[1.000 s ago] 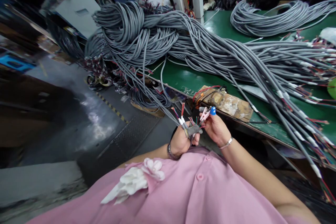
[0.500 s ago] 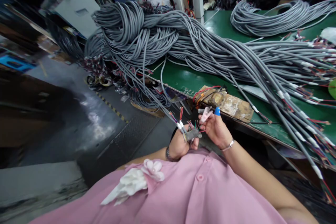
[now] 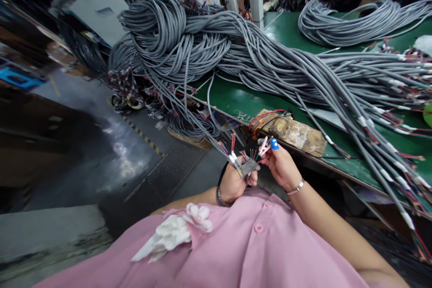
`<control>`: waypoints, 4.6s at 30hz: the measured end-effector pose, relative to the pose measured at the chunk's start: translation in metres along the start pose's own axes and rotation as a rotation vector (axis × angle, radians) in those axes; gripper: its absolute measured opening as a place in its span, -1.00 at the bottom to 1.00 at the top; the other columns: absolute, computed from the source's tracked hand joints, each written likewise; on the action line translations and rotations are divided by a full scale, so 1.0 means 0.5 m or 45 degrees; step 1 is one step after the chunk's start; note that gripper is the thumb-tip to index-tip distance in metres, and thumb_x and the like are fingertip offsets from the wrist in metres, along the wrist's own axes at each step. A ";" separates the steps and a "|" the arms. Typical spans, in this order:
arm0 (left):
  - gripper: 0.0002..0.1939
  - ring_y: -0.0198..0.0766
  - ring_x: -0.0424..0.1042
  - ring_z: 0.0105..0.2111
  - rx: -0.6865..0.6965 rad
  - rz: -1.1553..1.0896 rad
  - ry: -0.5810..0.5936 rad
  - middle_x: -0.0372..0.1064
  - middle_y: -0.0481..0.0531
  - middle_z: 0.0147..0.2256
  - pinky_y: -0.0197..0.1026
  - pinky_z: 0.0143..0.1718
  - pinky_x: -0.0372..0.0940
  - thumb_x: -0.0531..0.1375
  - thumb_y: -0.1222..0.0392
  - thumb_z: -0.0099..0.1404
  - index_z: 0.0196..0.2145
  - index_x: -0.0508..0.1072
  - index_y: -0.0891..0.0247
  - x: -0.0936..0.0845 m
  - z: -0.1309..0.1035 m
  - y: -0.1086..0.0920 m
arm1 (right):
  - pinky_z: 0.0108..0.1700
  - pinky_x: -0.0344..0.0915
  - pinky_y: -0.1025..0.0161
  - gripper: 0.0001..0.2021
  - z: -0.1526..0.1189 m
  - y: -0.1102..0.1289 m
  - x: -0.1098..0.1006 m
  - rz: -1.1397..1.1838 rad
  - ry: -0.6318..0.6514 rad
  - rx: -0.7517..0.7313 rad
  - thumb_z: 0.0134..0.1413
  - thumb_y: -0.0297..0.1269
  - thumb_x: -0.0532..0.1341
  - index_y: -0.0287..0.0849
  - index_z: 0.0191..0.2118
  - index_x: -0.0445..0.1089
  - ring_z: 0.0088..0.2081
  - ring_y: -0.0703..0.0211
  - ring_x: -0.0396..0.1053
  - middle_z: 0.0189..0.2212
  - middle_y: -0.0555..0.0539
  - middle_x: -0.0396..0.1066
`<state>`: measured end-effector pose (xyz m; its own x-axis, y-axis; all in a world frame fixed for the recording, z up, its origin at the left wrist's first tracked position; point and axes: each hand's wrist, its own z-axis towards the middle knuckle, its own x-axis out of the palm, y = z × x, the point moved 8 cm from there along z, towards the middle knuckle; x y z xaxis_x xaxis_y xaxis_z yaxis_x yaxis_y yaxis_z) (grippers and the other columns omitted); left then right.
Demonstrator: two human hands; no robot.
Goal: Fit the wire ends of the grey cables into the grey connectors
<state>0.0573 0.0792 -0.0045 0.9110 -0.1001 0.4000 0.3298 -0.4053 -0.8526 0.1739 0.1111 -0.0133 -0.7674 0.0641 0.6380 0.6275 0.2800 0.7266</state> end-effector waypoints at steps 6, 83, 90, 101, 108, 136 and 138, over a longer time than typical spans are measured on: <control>-0.70 -0.38 0.31 -0.71 0.013 0.003 0.002 0.37 -0.03 -0.64 -0.36 -0.70 0.11 0.28 0.01 0.10 -0.47 0.38 0.34 -0.003 0.001 0.002 | -0.36 0.25 0.27 -0.63 -0.010 0.027 -0.028 -0.324 -0.208 -0.305 0.10 0.08 0.15 -0.15 -0.41 0.44 -0.45 0.23 0.31 -0.48 -0.03 0.40; -0.61 -0.30 0.42 -0.61 0.061 0.079 -0.117 0.43 0.05 -0.60 -0.34 -0.66 0.14 0.24 -0.11 0.09 -0.49 0.40 0.34 -0.062 -0.004 0.017 | -0.45 0.12 0.26 -0.77 -0.043 -0.026 0.027 -0.518 -0.005 0.041 -0.11 -0.16 0.37 -0.18 -0.41 0.38 -0.55 0.27 0.20 -0.57 0.02 0.35; -0.59 -0.31 0.40 -0.63 0.055 0.164 -0.073 0.43 0.07 -0.59 -0.34 -0.66 0.14 0.25 -0.13 0.10 -0.53 0.39 0.33 -0.061 0.000 0.025 | -0.47 0.15 0.28 -0.79 -0.048 -0.023 0.054 -0.542 0.130 0.070 -0.04 -0.14 0.33 -0.16 -0.38 0.39 -0.54 0.27 0.23 -0.56 0.00 0.36; -0.59 -0.34 0.39 -0.62 0.033 0.308 0.073 0.45 0.08 -0.56 -0.33 -0.60 0.18 0.23 -0.12 0.13 -0.52 0.43 0.34 -0.045 -0.003 0.027 | -0.48 0.12 0.29 -0.77 -0.045 -0.021 0.037 -0.603 0.081 0.019 -0.05 -0.12 0.33 -0.16 -0.40 0.37 -0.57 0.28 0.24 -0.60 0.02 0.37; -0.60 -0.32 0.40 -0.62 0.022 0.312 0.039 0.44 0.08 -0.57 -0.33 -0.60 0.18 0.25 -0.11 0.11 -0.52 0.44 0.35 -0.048 -0.002 0.026 | -0.48 0.12 0.31 -0.77 -0.041 -0.031 0.023 -0.674 0.052 0.043 -0.03 -0.13 0.31 -0.19 -0.37 0.38 -0.55 0.31 0.22 -0.55 0.03 0.35; -0.68 -0.38 0.30 -0.70 0.047 0.002 -0.037 0.36 -0.04 -0.65 -0.33 -0.67 0.16 0.30 -0.02 0.07 -0.47 0.41 0.34 -0.058 -0.001 0.019 | -0.51 0.13 0.36 -0.82 -0.037 -0.059 -0.008 -0.079 -0.127 0.161 -0.02 -0.20 0.30 -0.16 -0.43 0.33 -0.56 0.34 0.17 -0.57 0.07 0.27; -0.68 -0.38 0.30 -0.71 0.016 -0.021 -0.032 0.36 -0.05 -0.66 -0.33 -0.67 0.16 0.30 -0.01 0.06 -0.47 0.40 0.34 -0.059 -0.002 0.015 | -0.48 0.18 0.34 -0.79 -0.035 -0.060 -0.027 0.022 -0.111 0.201 0.03 -0.10 0.25 -0.15 -0.38 0.37 -0.53 0.31 0.18 -0.54 0.04 0.28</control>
<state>0.0328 0.0779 -0.0223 0.9113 -0.0705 0.4056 0.3479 -0.3950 -0.8503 0.1677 0.0850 -0.0395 -0.7696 0.1509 0.6205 0.6173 0.4247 0.6623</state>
